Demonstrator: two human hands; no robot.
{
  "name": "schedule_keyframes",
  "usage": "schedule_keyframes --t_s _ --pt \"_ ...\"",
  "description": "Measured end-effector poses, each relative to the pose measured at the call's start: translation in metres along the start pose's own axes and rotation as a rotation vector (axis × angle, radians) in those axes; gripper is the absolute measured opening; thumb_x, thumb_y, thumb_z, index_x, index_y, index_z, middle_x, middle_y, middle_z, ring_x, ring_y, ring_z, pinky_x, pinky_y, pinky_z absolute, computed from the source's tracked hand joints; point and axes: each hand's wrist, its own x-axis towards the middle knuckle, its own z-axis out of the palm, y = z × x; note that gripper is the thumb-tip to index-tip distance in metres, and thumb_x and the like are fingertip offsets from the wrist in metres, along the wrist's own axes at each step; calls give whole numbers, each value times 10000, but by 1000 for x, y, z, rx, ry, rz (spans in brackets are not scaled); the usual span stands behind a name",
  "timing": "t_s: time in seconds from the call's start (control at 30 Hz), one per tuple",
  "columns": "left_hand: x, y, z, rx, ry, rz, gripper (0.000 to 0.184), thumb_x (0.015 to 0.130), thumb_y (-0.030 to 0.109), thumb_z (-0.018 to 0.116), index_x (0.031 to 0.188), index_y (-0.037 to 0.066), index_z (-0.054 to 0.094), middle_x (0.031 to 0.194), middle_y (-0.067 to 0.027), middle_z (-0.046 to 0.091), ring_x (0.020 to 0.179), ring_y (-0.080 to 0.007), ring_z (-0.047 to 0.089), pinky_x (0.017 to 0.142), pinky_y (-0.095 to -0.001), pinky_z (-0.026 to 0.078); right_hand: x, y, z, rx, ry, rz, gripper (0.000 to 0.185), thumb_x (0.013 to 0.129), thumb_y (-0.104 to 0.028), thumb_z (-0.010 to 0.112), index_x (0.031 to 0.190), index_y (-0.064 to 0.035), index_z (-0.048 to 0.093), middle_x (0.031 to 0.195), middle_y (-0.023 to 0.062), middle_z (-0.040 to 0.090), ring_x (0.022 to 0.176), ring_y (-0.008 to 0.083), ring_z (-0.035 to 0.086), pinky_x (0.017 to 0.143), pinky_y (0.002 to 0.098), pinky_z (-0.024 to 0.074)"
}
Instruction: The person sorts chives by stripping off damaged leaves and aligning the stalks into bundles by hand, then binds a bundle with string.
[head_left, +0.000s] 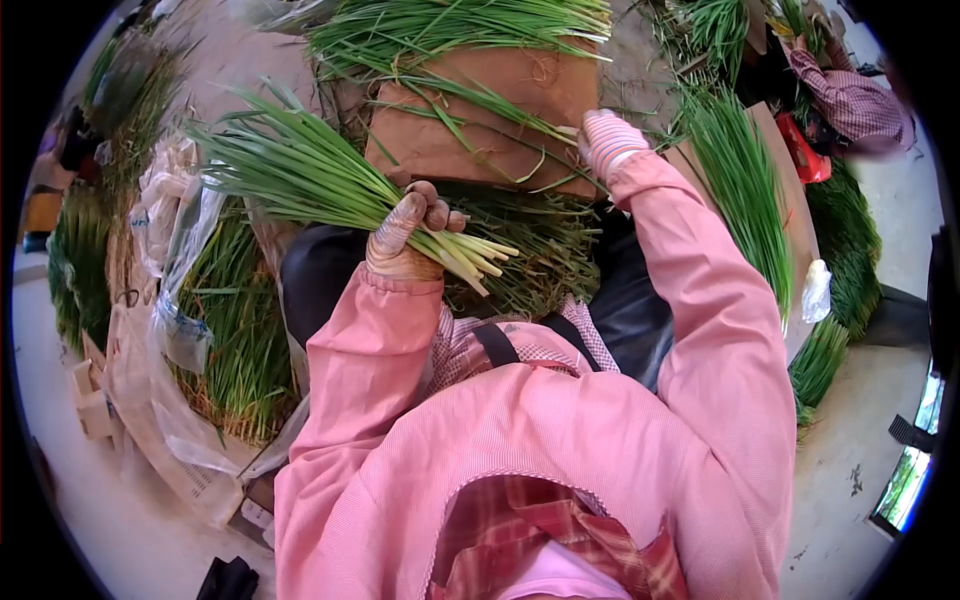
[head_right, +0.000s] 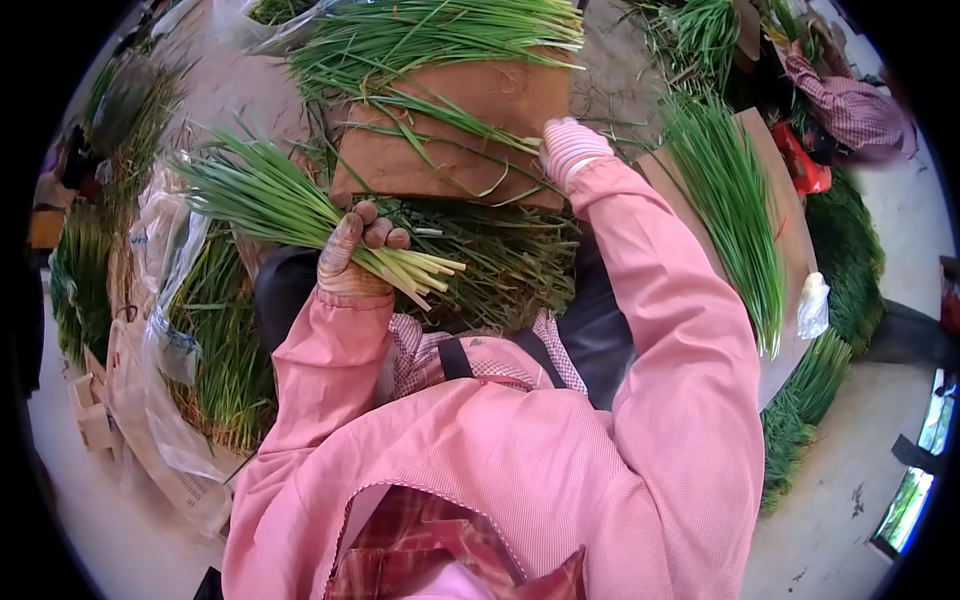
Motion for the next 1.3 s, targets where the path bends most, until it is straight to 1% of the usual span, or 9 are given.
schedule_keyframes --t_s 0.17,0.7,0.77,0.9,1.03,1.1,1.17,1.23,1.3 --pt "-16 -15 1 -53 184 35 281 778 56 557 1016 200 517 852 -39 598 651 -122 520 634 -320 437 -20 41 -5 409 367 -214 243 769 -228 543 949 -67 521 825 172 560 777 340 533 680 372 439" --pt "-10 -16 -8 -111 159 -12 331 741 13 582 1011 192 511 856 -11 580 651 -148 519 651 -342 430 19 16 -11 -93 -2 -60 254 740 -244 549 935 -82 546 855 175 557 802 330 537 705 383 439" --pt "-13 -13 -9 -112 210 14 345 734 14 591 1019 191 515 855 -15 582 653 -149 522 643 -344 433 23 31 -41 170 459 -288 197 755 -142 559 937 -67 543 787 114 572 727 253 558 653 323 448" --pt "-10 -12 -4 -185 165 55 364 719 27 611 1035 177 509 866 -34 582 667 -155 529 638 -356 450 -4 25 -121 1093 522 -259 168 791 -23 526 953 -62 549 760 -1 544 687 82 485 623 193 407" --pt "-11 -7 2 -194 279 46 426 698 22 629 1066 120 438 838 -73 539 660 -169 542 618 -355 480 -13 42 -161 156 60 -94 164 752 -96 578 906 -42 584 775 44 594 704 89 521 648 229 438" --pt "-17 -6 -3 -298 284 7 431 704 19 620 1079 110 428 842 -81 546 663 -175 543 611 -357 481 -10 64 -199 937 214 -30 196 761 -169 579 936 -80 585 737 30 583 629 116 532 547 229 433" --pt "-17 -12 -6 -337 219 -15 422 708 16 614 1076 116 434 833 -84 555 676 -181 548 613 -367 486 -14 59 -229 297 209 40 211 761 -181 582 961 -112 588 763 36 592 608 109 534 498 210 409" --pt "-14 -14 -6 -316 284 -33 416 704 7 613 1066 120 442 846 -88 564 700 -195 564 641 -388 494 -21 40 -244 220 111 224 233 760 -197 586 982 -128 585 771 51 596 616 94 540 492 222 411" --pt "-14 -15 -6 -309 313 -63 402 694 -5 613 1039 135 460 893 -91 577 754 -232 589 713 -435 488 -5 56 -278 633 588 -74 193 737 -165 616 903 -66 604 733 22 599 579 100 519 517 204 416"
